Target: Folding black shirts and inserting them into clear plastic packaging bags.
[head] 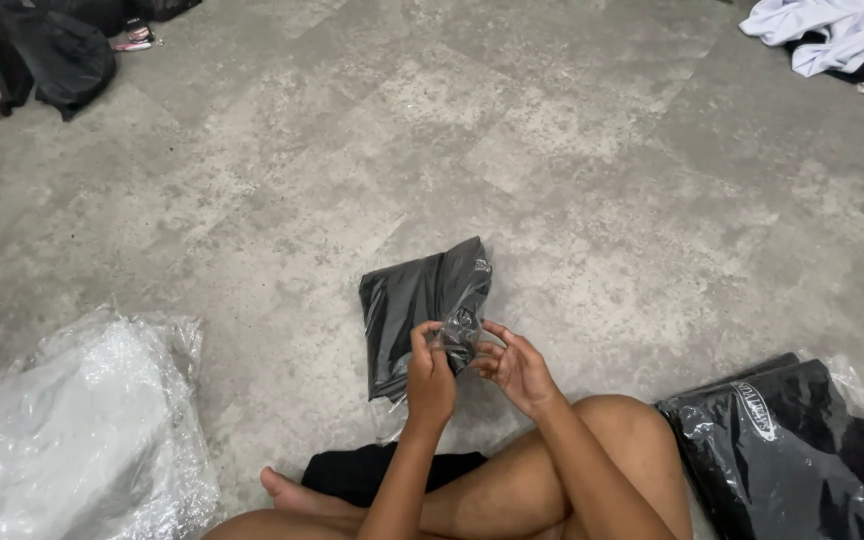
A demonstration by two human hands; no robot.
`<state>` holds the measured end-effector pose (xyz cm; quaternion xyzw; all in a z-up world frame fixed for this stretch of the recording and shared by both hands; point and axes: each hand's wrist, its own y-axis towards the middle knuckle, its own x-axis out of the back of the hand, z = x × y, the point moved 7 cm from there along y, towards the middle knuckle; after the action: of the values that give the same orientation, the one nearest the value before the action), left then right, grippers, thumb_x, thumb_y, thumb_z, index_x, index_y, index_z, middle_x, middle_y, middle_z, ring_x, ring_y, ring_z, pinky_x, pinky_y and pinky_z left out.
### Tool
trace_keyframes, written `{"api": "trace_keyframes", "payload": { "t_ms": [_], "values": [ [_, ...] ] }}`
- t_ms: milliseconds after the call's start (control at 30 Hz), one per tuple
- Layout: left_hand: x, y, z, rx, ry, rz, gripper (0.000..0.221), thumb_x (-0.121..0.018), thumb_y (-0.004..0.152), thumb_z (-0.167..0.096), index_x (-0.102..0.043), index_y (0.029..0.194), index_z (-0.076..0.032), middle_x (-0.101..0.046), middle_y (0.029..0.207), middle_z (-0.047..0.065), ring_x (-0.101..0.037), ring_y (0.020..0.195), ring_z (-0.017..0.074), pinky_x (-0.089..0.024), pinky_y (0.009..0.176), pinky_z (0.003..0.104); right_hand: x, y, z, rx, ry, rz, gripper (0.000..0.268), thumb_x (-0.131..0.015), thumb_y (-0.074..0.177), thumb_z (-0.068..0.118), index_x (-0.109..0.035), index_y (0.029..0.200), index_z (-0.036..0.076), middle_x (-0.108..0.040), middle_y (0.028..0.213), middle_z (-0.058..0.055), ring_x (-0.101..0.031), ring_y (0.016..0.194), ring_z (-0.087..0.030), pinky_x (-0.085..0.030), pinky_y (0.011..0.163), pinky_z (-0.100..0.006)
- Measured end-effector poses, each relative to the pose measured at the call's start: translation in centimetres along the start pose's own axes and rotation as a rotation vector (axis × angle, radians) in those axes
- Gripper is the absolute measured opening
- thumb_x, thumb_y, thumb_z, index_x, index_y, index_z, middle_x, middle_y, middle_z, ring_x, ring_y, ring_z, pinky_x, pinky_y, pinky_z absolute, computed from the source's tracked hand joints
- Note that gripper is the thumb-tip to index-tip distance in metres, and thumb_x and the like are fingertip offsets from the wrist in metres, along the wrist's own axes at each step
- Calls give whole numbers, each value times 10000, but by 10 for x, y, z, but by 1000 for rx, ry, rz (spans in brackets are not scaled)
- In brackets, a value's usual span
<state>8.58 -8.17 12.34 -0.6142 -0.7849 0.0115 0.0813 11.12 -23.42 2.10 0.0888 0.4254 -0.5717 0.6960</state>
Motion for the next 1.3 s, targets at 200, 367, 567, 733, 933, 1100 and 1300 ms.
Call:
{"api": "trace_keyframes", "payload": {
  "t_ms": [200,367,567,733,933,1100,1300],
  "values": [
    [-16,-11,-25,-140,469,345,907,-378,658,-816,-350,1262,-141,-614,962,282,-594,903,470,-452,764,541,-30,-18,11,57,-166,-39,526,-562,798,255,-418,1278,96,-531,787,29,-512,678,-83,-434,689,-263],
    [-18,4,-9,-203,643,125,528,-704,726,-285,-495,1151,-50,-646,801,218,-651,773,390,-523,657,467,-22,-11,8,-8,-116,2,544,-549,767,262,-433,1289,160,-620,948,-41,-607,812,-179,-454,697,-313],
    [13,23,-14,-72,18,-1,329,-658,781,-195,-625,1045,-3,-676,892,222,-635,922,344,-467,820,426,49,8,-14,-157,-308,-415,470,-461,885,346,-431,1318,166,-453,1351,-151,-498,1154,-344,-311,916,-441],
    [51,42,27,252,-884,-195,488,-632,808,-303,-490,1147,17,-586,1073,209,-600,970,310,-478,835,426,42,5,-3,-127,-214,-562,698,-520,804,562,-389,1343,139,-467,1162,-88,-501,951,-230,-340,778,-361],
    [59,28,82,580,-716,-112,723,-477,848,-553,-366,1352,-47,-416,1346,196,-449,1202,335,-396,979,434,80,26,-32,-208,-192,-543,627,-489,819,559,-416,1280,140,-584,1044,-121,-615,860,-273,-434,713,-386],
    [80,43,176,618,119,-199,790,-495,820,-631,-580,1094,105,-626,989,262,-636,901,325,-514,746,420,112,25,-37,-306,-494,-677,628,-571,819,432,-412,1301,62,-597,1111,-150,-627,868,-310,-479,589,-391],
    [105,-6,88,578,485,-575,1038,-681,722,-485,-72,1392,23,-290,1251,224,-388,1126,359,-404,878,465,59,4,-12,-224,-657,-664,640,-691,709,368,-466,1206,32,-618,955,-151,-567,712,-213,-359,462,-264]
  ]
}}
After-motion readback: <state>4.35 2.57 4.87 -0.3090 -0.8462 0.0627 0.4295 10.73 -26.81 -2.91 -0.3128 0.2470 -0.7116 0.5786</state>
